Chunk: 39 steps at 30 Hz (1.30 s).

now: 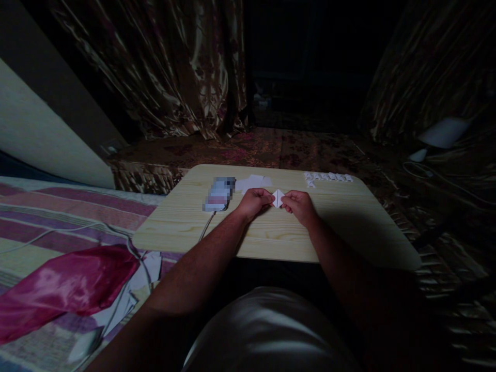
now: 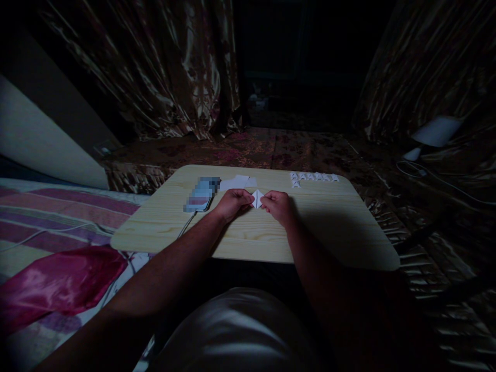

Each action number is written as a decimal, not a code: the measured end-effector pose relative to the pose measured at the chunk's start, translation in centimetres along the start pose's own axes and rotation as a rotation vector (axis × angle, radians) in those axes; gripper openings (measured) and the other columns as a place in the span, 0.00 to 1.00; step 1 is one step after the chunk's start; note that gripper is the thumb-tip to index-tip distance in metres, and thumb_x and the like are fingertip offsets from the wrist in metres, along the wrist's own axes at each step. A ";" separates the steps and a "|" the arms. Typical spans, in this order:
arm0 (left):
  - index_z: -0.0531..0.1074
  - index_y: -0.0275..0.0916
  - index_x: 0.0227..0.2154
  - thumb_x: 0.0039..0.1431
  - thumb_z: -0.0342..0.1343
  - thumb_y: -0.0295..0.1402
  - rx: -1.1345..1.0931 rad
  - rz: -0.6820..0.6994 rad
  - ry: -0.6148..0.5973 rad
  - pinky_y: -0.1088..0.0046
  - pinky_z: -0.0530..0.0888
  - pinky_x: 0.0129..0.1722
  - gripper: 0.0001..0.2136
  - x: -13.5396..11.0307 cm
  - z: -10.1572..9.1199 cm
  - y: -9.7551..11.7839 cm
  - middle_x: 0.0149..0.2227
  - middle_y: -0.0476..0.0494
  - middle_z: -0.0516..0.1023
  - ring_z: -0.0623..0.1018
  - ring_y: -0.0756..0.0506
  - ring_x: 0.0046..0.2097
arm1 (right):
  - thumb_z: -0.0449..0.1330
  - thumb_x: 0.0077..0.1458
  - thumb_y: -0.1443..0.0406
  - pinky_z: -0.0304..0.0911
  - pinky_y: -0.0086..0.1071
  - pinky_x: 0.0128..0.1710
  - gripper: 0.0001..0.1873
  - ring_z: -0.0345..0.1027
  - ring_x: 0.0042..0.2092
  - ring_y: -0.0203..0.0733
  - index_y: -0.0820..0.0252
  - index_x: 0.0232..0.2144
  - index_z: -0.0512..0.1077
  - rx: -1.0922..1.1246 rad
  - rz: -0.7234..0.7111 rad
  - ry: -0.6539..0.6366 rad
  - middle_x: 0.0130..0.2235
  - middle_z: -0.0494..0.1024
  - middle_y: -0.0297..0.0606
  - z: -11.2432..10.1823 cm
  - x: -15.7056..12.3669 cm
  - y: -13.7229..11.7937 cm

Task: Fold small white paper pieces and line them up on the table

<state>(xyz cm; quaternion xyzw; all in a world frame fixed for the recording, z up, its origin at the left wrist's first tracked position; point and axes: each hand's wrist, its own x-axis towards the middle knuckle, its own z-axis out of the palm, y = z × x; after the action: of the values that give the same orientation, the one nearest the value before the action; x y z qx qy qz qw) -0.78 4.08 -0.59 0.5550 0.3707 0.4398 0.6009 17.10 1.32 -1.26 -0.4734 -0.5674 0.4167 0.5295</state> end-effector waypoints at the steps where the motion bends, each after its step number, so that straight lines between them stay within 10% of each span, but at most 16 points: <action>1: 0.74 0.32 0.22 0.40 0.69 0.39 0.009 0.002 -0.008 0.76 0.57 0.22 0.14 0.0 0.0 0.0 0.19 0.48 0.72 0.64 0.54 0.21 | 0.63 0.45 0.60 0.51 0.25 0.18 0.10 0.58 0.19 0.30 0.61 0.21 0.72 -0.004 0.001 0.003 0.20 0.73 0.33 0.0 0.0 0.0; 39: 0.71 0.34 0.21 0.40 0.67 0.44 0.196 0.035 -0.006 0.77 0.56 0.22 0.17 -0.1 0.3 -0.3 0.18 0.51 0.68 0.62 0.55 0.20 | 0.63 0.44 0.61 0.50 0.27 0.18 0.09 0.57 0.19 0.31 0.60 0.20 0.70 -0.077 -0.020 -0.052 0.19 0.72 0.32 0.2 -0.1 0.1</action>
<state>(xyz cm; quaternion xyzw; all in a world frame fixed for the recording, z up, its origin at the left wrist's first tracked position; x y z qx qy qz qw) -0.48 3.83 -0.88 0.6189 0.4006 0.4100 0.5370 16.95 1.28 -1.41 -0.4769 -0.6010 0.4016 0.5001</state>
